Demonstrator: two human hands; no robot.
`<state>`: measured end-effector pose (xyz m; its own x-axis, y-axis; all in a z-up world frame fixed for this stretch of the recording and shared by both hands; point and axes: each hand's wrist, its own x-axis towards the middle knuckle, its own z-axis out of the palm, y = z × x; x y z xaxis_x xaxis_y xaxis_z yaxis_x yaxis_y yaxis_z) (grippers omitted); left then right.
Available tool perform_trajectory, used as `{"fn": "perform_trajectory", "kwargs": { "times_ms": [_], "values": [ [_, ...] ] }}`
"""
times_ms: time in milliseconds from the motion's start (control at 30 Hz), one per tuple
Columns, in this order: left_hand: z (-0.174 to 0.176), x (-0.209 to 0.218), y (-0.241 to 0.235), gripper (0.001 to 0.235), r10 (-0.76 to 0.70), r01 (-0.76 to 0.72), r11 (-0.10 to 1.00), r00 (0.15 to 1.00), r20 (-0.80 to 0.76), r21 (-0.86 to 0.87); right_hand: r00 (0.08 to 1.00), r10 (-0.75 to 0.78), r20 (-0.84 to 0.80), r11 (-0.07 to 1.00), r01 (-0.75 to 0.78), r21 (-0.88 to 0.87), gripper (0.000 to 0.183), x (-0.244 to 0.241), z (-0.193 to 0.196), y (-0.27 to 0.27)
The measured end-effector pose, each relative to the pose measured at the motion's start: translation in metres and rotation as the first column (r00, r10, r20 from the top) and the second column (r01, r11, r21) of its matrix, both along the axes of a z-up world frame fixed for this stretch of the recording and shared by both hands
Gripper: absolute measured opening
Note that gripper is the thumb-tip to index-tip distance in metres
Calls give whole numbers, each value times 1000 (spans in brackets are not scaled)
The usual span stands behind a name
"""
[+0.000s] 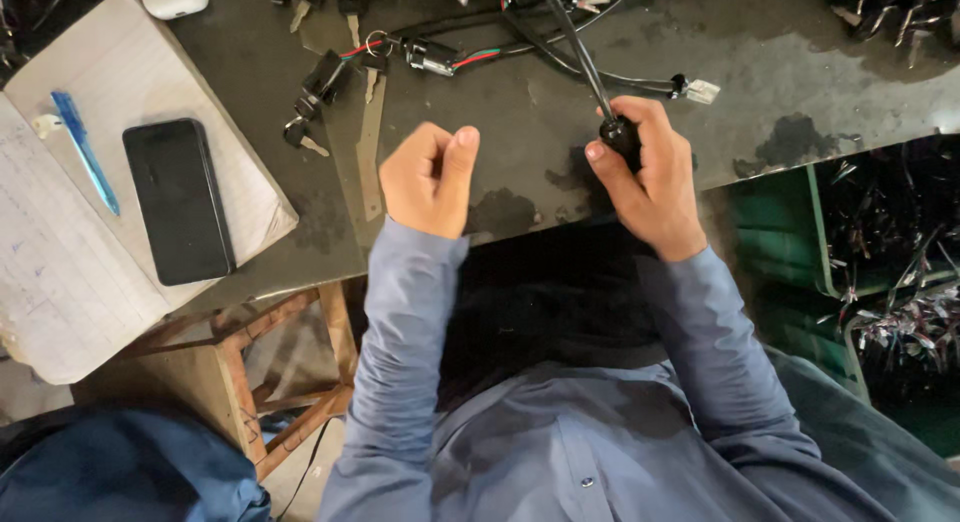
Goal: The person repeatedly strips the outer insulation from black electrical wires using red-handled pliers, then pulls the insulation off to expose the inner conductors. The stripped wires are placed on the workbench among other similar wires and tools.
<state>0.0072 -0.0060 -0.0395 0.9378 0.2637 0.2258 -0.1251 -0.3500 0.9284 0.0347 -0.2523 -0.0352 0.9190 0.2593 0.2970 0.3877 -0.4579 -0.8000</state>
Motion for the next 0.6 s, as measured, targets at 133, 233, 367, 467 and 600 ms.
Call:
{"fn": "perform_trajectory", "kwargs": {
  "times_ms": [133, 233, 367, 467, 600],
  "values": [
    [-9, -8, -1, 29, 15, -15, 1000, 1000, -1, 21, 998, 19, 68, 1000, -18, -22, 32, 3, 2, 2],
    [-1, -10, -1, 26, 10, -11, 1000, 1000, 24, 27, 997, 27, 67, 999, -24, -43, 32, 2, 2, 0],
    [-1, -8, -2, 25, -13, 8, 998, 998, 66, 68, 998, 29, -56, 999, -32, -36, 32, 2, 1, -9],
    [-4, -8, 0, 26, 14, -15, 1000, 999, 34, 25, 970, 93, -223, 986, -58, 158, 30, 5, 4, -13],
    [-3, -12, 2, 27, -25, 26, 1000, 996, 88, -4, 950, 210, -233, 937, -127, 324, 21, 0, 11, -15]
  ]
}}
